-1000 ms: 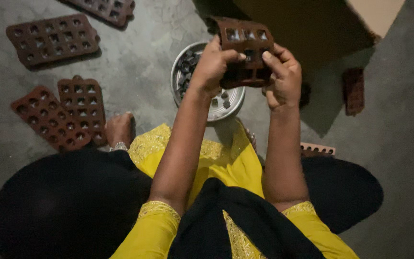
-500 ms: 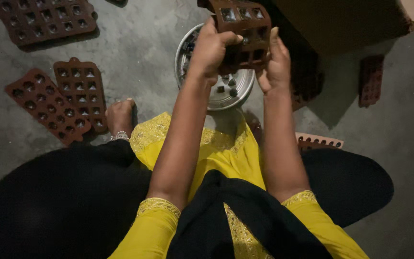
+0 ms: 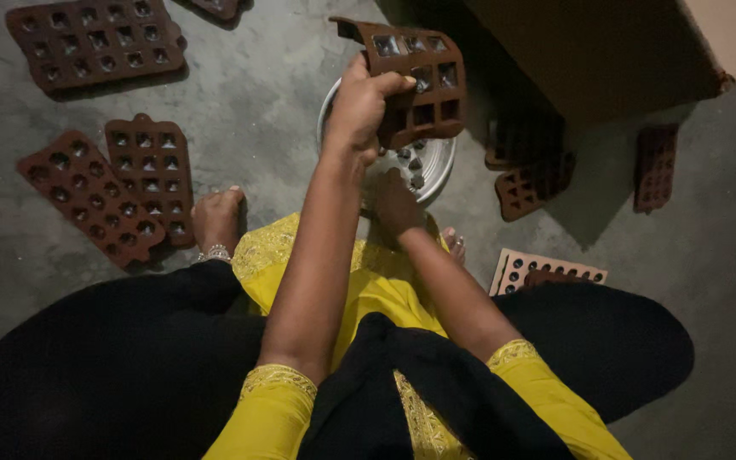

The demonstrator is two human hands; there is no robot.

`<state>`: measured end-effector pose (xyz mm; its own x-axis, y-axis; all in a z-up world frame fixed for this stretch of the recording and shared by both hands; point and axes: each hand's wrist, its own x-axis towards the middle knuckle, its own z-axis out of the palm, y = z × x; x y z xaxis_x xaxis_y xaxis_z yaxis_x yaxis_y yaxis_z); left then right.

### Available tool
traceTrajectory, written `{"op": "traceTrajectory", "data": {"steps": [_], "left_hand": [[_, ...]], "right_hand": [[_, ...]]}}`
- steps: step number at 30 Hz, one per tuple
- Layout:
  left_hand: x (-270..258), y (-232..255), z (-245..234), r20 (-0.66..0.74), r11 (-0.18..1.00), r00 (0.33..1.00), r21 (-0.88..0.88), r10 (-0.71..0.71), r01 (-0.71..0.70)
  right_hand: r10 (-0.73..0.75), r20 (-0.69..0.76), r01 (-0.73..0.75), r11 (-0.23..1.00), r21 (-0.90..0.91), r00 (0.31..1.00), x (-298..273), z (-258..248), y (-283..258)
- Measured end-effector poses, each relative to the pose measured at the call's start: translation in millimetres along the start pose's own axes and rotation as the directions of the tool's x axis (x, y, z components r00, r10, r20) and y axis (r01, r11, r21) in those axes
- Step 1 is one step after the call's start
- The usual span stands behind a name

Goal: The person sits on the floor and places small dark pieces into the cavities of brown plastic molds. They handle multiple molds, filling them one by one and setting them aside on the floor.

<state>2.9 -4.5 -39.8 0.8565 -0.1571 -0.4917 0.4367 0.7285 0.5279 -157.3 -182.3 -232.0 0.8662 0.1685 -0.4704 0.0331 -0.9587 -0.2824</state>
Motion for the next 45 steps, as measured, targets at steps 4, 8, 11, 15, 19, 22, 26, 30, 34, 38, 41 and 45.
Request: {"op": "traceTrajectory", "data": {"steps": [4, 8, 11, 15, 19, 22, 26, 30, 34, 38, 41, 45], "left_hand": [[3.3, -3.6, 1.5, 0.007, 0.998, 0.999, 0.039, 0.047, -0.047], [0.8, -1.2, 4.5, -0.013, 0.993, 0.998, 0.101, 0.054, -0.052], [-1.8, 3.4, 6.9, -0.033, 0.995, 0.999, 0.099, 0.023, -0.020], [-2.0, 5.9, 9.2, -0.013, 0.999, 0.999, -0.016, 0.042, -0.042], [-4.7, 4.5, 15.5, 0.009, 0.999, 0.999, -0.021, 0.040, -0.039], [-10.3, 3.2, 23.7, 0.051, 0.999, 0.998, -0.042, 0.036, -0.034], [-16.9, 7.3, 31.9, 0.046, 1.000, 0.999, -0.011, 0.029, -0.028], [-20.3, 9.7, 32.6, 0.065, 0.999, 0.997, -0.023, 0.040, -0.038], [-18.1, 7.7, 33.3, 0.152, 0.997, 0.986, -0.047, 0.066, -0.060], [-17.2, 3.1, 35.5, 0.156, 0.999, 0.987, -0.045, 0.034, -0.027], [-16.1, 0.8, 32.4, 0.177, 0.998, 0.983, -0.047, 0.050, -0.043], [-17.4, 1.7, 31.3, 0.217, 0.996, 0.973, -0.047, 0.082, -0.073]], "right_hand": [[0.122, -0.288, -0.065, 0.978, 0.200, 0.950, 39.8, -35.5, 4.3], [0.331, -0.500, 0.089, 0.759, 0.645, 0.800, 50.7, -134.1, 17.5], [0.346, -0.715, 0.210, 0.799, 0.564, 0.607, 40.6, -197.9, 11.6], [0.354, -0.749, 0.393, 0.682, 0.617, 0.560, 4.2, -241.7, -38.3], [0.135, -0.854, 0.413, 0.830, 0.374, 0.502, -27.2, -253.9, -82.9], [0.090, -0.860, 0.370, 0.877, 0.307, 0.502, -36.5, -255.7, -90.4], [0.061, -0.864, 0.424, 0.853, 0.305, 0.500, -35.1, -252.4, -78.7], [0.335, -0.727, 0.531, 0.514, 0.674, 0.599, -31.6, -263.7, -63.9], [0.275, -0.408, 0.413, 0.043, 0.910, 0.870, -38.6, -288.7, -60.8], [0.083, -0.203, 0.212, -0.115, 0.971, 0.976, -45.5, -292.4, -67.8], [0.093, -0.212, 0.218, -0.064, 0.974, 0.973, -39.3, -287.2, -67.5], [0.126, -0.200, 0.206, -0.036, 0.978, 0.972, -35.0, -277.8, -57.7]]}}
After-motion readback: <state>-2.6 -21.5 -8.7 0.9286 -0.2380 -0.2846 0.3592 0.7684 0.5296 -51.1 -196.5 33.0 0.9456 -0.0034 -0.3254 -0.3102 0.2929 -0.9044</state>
